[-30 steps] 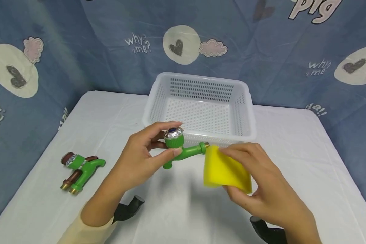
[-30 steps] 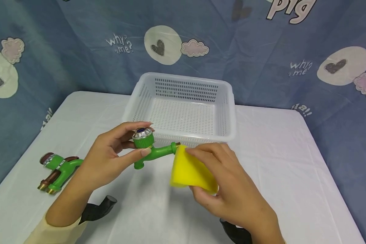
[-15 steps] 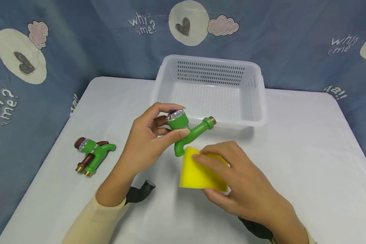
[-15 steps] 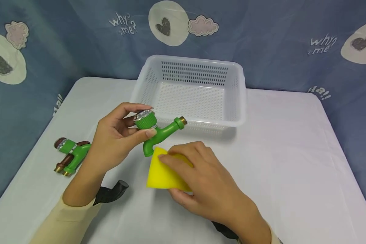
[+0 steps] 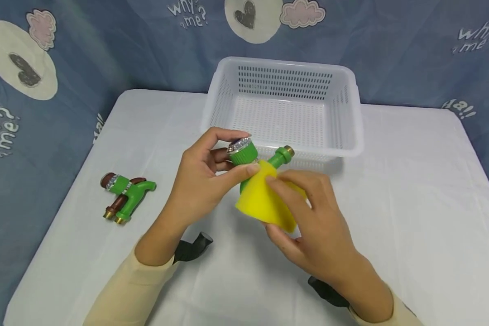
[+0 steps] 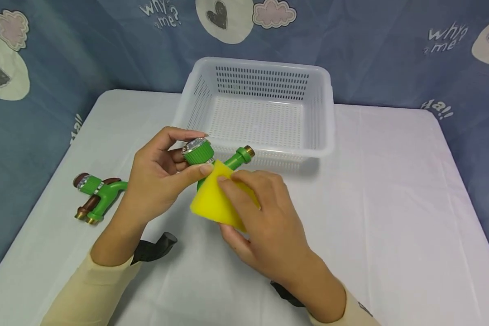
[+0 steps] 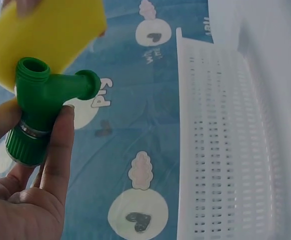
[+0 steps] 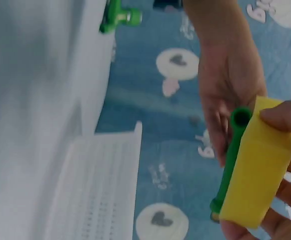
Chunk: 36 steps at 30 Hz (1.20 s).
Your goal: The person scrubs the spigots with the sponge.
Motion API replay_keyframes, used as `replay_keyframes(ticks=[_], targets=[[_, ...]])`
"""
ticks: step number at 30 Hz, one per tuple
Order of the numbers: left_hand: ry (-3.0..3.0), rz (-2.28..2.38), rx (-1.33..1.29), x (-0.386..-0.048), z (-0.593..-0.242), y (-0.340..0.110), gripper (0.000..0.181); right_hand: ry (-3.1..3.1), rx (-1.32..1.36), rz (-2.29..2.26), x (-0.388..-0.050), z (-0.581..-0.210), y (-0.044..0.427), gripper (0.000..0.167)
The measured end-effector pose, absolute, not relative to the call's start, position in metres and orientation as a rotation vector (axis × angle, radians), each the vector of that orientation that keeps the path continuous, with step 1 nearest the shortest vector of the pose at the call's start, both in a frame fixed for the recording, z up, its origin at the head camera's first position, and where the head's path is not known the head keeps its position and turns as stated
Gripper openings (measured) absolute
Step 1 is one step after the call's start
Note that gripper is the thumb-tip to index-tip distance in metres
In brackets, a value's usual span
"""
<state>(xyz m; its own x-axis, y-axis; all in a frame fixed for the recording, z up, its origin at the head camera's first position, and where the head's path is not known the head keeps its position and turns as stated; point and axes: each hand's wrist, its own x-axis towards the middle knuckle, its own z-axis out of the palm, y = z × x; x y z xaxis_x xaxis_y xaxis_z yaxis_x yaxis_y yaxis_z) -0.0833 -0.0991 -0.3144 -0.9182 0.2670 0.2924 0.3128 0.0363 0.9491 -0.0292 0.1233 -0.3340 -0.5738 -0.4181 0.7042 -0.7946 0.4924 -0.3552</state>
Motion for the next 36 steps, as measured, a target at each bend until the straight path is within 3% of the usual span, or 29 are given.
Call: replay_keyframes(ticks=[6,14,19,26,36], targets=[[-2.232,-2.035,-0.635,-0.085,-0.314,-0.101,0.049,-2.167,1.186,1.082,-0.027,-0.327,0.124,0.045],[-2.202,-2.061,-0.653,-0.085,-0.313,-0.098,0.049,-2.122,0.912,0.974,-0.034,-0.326,0.130,0.044],[-2.188,-2.039,-0.650,-0.085,-0.314,-0.100,0.049,-2.123,1.041,0.987,-0.030,-0.329,0.123,0.043],[-2.179,-2.037,-0.653,-0.085,-0.315,-0.098,0.049,-2.129,1.255,1.144,-0.026,-0.322,0.125,0.056],[-2.089,-2.019,-0.721,-0.088,-0.316,-0.101,0.050,-2.149,1.225,1.071,-0.027,-0.323,0.125,0.048]])
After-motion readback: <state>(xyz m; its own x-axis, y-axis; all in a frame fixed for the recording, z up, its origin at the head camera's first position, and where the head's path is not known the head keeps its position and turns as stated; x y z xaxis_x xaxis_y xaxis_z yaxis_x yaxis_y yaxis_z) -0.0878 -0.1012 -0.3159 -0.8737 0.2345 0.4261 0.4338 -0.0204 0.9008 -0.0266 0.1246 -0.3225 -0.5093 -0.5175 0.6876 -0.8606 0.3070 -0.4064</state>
